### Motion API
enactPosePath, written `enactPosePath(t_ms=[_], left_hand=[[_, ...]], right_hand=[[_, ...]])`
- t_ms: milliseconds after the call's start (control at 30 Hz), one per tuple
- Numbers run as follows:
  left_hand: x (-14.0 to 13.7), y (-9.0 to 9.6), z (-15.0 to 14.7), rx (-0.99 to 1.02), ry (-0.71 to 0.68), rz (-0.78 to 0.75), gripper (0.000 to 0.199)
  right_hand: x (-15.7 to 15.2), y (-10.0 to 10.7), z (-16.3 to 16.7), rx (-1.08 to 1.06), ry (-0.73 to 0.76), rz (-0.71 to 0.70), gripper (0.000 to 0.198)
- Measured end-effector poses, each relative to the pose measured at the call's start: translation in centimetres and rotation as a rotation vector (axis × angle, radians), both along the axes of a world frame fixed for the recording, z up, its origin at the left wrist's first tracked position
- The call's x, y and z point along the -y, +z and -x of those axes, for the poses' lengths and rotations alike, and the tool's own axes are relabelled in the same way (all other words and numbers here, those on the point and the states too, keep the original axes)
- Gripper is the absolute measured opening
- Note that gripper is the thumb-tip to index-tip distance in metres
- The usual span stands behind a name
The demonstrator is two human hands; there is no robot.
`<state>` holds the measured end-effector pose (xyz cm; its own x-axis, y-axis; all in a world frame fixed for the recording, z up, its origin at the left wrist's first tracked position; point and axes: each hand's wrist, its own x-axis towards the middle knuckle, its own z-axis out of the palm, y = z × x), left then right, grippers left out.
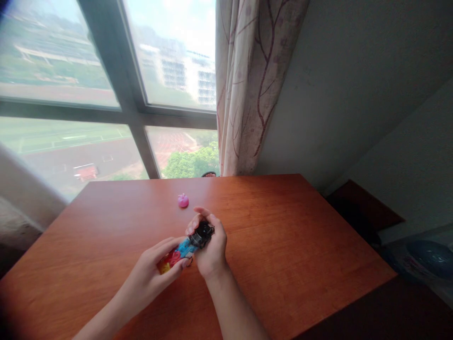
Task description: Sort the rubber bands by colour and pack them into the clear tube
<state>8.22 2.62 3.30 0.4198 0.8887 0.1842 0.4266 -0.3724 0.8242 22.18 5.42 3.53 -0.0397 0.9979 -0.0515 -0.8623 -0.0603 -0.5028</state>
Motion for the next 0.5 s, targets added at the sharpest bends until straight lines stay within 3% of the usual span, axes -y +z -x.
enactPosePath(t_ms=[333, 500], left_hand=[[0.09, 0.23, 0.17, 0.002, -0.013, -0.015, 0.018], [0.13, 0.28, 0.42, -0.018, -0.023, -0.045, 0.015]], right_hand=[[0.12, -0.35, 0.15, -0.005, -0.022, -0.026, 0.027], [0.05, -0.51, -0.11, 0.029, 0.047, -0.095, 0.023]])
